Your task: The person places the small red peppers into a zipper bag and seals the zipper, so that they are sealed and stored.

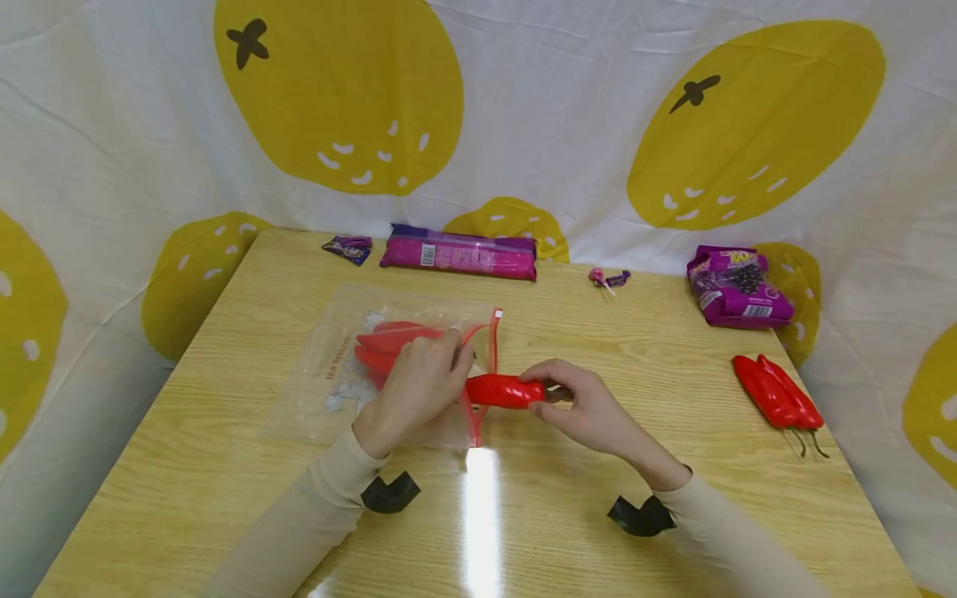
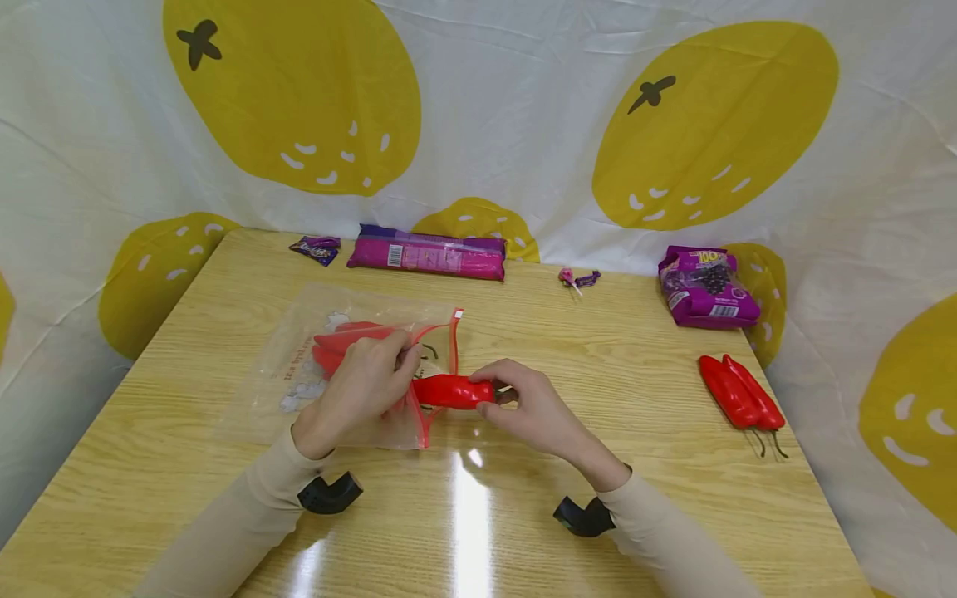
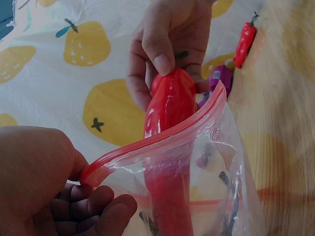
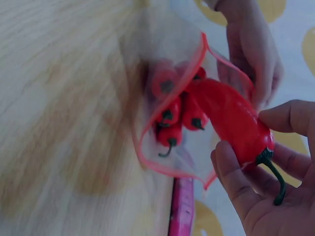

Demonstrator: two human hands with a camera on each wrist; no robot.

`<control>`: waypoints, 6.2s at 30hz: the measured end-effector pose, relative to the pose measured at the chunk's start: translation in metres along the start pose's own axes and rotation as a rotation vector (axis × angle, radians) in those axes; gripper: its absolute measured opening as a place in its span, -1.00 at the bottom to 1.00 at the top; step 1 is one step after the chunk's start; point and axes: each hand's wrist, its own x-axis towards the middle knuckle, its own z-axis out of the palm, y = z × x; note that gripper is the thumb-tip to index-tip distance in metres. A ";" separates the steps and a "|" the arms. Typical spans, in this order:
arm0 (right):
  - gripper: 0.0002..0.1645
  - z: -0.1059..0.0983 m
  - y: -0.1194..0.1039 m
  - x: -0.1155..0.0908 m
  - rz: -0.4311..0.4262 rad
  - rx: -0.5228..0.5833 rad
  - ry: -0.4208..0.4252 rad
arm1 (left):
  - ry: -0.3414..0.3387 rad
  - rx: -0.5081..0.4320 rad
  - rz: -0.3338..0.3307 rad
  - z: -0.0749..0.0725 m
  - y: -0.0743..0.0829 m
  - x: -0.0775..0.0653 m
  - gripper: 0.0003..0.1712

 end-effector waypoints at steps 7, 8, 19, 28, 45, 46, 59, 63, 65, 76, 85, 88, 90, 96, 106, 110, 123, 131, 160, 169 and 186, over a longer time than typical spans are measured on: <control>-0.58 0.028 -0.005 0.014 -0.105 0.113 -0.097 | 0.002 -0.018 -0.008 0.000 0.001 0.000 -0.80; -0.58 0.033 -0.001 0.017 -0.116 0.115 -0.102 | 0.006 -0.017 -0.005 0.000 0.001 0.000 -0.80; -0.65 0.066 0.014 0.054 -0.159 0.034 -0.119 | 0.037 0.017 0.016 0.001 -0.001 0.000 -0.79; -0.70 0.083 0.010 0.073 -0.161 -0.070 -0.118 | 0.067 0.025 0.036 0.001 -0.001 0.000 -0.78; -0.68 0.079 0.016 0.071 -0.161 -0.057 -0.152 | 0.069 0.025 0.051 0.001 -0.001 0.000 -0.78; -0.69 0.075 0.017 0.069 -0.174 -0.050 -0.150 | 0.068 0.025 0.052 0.000 -0.001 0.000 -0.78; -0.76 -0.037 0.082 -0.001 -0.127 -0.390 0.241 | 0.015 -0.019 -0.004 0.001 0.000 0.000 -0.79; -0.71 -0.087 0.115 -0.037 0.045 -0.602 0.353 | 0.014 -0.018 -0.007 0.000 0.000 0.000 -0.77; -0.69 -0.109 0.131 -0.056 0.144 -0.683 0.401 | 0.012 -0.017 -0.007 0.000 0.000 0.000 -0.78; -0.46 -0.171 0.175 -0.123 0.595 -0.856 0.426 | 0.006 -0.023 -0.009 0.000 -0.001 -0.001 -0.78; -0.48 -0.169 0.180 -0.130 0.793 -0.886 0.267 | -0.005 -0.035 -0.015 -0.001 0.000 -0.002 -0.80; -0.43 -0.169 0.180 -0.129 0.793 -0.888 0.255 | -0.006 -0.034 -0.016 -0.001 0.001 -0.002 -0.80; -0.36 -0.169 0.179 -0.128 0.813 -0.880 0.234 | -0.005 -0.028 -0.014 -0.001 0.001 -0.002 -0.80; -0.22 -0.161 0.170 -0.119 0.781 -0.815 0.269 | 0.002 -0.009 -0.004 0.000 0.000 -0.001 -0.78; -0.33 -0.115 0.115 -0.069 0.426 -0.492 0.390 | 0.017 0.004 0.019 -0.001 -0.001 0.001 -0.76; -0.41 -0.085 0.087 -0.047 0.292 -0.353 0.349 | 0.020 -0.001 0.026 -0.001 -0.001 0.001 -0.78; -0.58 0.004 0.001 0.005 0.129 0.244 0.035 | -0.021 -0.007 -0.016 0.000 0.001 0.001 -0.82; -0.56 0.030 -0.002 0.029 0.106 0.336 -0.005 | -0.003 0.008 0.020 -0.001 0.001 0.000 -0.83; -0.75 0.088 0.014 0.077 -0.052 0.063 -0.003 | 0.094 0.054 0.082 -0.001 0.001 -0.001 -0.75; -0.67 0.056 0.020 0.060 -0.091 0.021 0.051 | 0.077 0.070 0.084 -0.002 0.001 -0.001 -0.77; -0.64 -0.136 0.144 -0.054 0.239 -0.597 0.489 | 0.053 0.019 0.060 -0.001 0.001 -0.001 -0.74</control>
